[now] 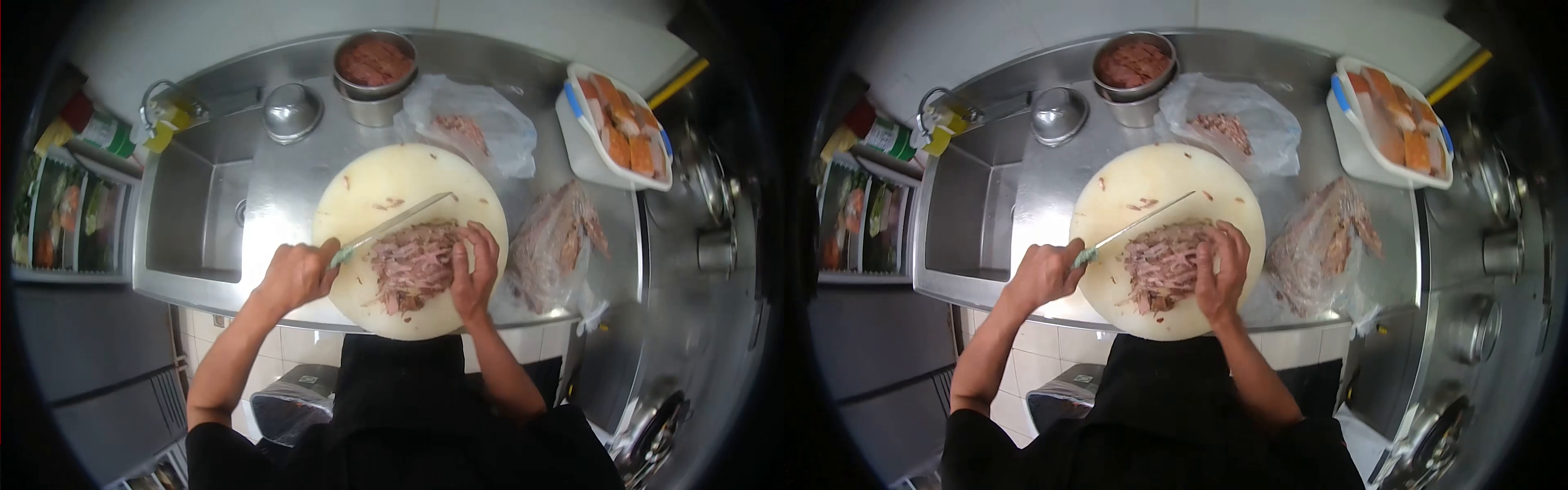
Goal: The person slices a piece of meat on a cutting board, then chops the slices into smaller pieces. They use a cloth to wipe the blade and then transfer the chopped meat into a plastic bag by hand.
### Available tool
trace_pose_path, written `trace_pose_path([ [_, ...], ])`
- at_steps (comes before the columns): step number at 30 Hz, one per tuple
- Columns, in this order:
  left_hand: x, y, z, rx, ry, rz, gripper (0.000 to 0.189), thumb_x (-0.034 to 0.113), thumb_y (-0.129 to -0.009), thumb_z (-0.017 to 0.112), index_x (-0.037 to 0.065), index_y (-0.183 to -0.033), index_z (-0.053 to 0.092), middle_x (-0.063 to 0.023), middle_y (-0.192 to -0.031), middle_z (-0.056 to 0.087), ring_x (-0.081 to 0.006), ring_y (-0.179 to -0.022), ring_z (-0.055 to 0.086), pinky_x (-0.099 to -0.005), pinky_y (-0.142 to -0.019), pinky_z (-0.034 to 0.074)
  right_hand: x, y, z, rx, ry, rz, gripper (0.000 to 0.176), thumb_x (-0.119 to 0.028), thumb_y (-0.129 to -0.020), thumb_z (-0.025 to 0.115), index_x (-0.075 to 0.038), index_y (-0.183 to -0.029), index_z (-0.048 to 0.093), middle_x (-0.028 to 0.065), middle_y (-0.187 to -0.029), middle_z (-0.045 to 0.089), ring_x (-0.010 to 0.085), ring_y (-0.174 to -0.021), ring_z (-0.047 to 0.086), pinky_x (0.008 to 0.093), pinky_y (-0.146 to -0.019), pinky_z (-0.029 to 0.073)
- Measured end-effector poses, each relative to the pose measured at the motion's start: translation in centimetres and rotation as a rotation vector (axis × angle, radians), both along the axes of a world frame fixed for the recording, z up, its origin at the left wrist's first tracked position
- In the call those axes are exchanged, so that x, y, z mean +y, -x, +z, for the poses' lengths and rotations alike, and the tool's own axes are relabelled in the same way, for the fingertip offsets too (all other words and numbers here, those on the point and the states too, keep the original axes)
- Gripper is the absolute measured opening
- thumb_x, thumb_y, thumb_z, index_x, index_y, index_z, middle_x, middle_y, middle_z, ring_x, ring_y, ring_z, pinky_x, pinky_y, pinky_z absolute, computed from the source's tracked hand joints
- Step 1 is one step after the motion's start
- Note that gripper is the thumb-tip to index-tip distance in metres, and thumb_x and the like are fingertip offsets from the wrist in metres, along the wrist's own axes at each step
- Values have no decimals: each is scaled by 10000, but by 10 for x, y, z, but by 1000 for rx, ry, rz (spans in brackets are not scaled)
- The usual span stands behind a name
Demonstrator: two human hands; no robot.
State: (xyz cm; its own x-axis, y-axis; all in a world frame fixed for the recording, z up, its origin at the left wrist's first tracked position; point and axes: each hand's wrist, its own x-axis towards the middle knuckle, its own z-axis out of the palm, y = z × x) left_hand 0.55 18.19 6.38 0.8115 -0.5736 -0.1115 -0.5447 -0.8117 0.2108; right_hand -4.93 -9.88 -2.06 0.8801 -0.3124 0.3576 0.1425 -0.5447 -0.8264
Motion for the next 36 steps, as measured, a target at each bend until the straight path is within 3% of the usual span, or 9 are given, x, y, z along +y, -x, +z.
trace_pose_path([
  [10,-35,123,6,121,314,902,160,177,-913,636,30,-937,576,-255,-620,596,-475,-642,605,-545,-603,475,27,-180,14,-56,325,965,311,-170,-958,571,-44,-1235,639,163,-1350,577,338,-1298,489,427,-1097,394],
  [15,-86,172,22,209,400,1268,205,208,-929,610,5,-909,589,-245,-603,584,-459,-629,614,-500,-614,464,62,-197,-28,-313,454,1141,310,-183,-938,567,-3,-1173,657,162,-1291,606,336,-1248,517,432,-1072,411],
  [17,-96,195,7,152,433,1307,212,215,-925,615,5,-912,592,-249,-611,586,-460,-640,616,-502,-617,463,49,-186,-14,-229,465,1228,320,-202,-949,553,6,-1168,658,170,-1292,604,337,-1251,517,433,-1075,407],
  [19,-108,213,3,167,488,1385,221,221,-919,620,1,-919,597,-263,-641,594,-470,-681,617,-510,-637,462,30,-163,28,357,683,1265,368,-281,-961,539,22,-1121,672,184,-1246,621,337,-1202,543,433,-1046,425],
  [22,-119,227,-4,130,504,1408,221,218,-918,619,-2,-918,598,-269,-655,599,-480,-694,612,-519,-650,461,12,-135,37,263,713,1197,415,-374,-948,550,-3,-1052,706,165,-1156,647,337,-1121,569,440,-995,450],
  [24,-121,230,-4,144,535,1436,230,217,-917,617,-10,-903,587,-271,-660,603,-483,-692,610,-528,-665,460,14,-117,10,-190,565,1089,396,-396,-881,627,-34,-1004,733,127,-1039,671,321,-1058,585,472,-982,443],
  [27,-116,236,-12,71,507,1375,238,217,-919,617,-15,-886,576,-266,-653,602,-484,-688,611,-525,-657,460,30,-79,28,-164,349,1465,279,-266,-791,727,-47,-963,714,112,-926,660,296,-994,592,461,-1001,405],
  [29,-110,237,-11,79,541,1375,246,220,-918,618,-18,-880,568,-264,-630,593,-479,-686,618,-522,-650,463,35,-58,35,-135,901,1703,275,-155,-681,741,-72,-943,720,73,-896,645,259,-929,597,442,-1027,367],
  [36,-97,250,-17,117,643,1416,257,232,-915,621,-18,-873,580,-263,-610,585,-462,-654,629,-513,-648,474,38,-41,3,-273,877,1555,71,-150,-707,737,-113,-761,709,30,-739,631,219,-852,625,442,-1064,350],
])
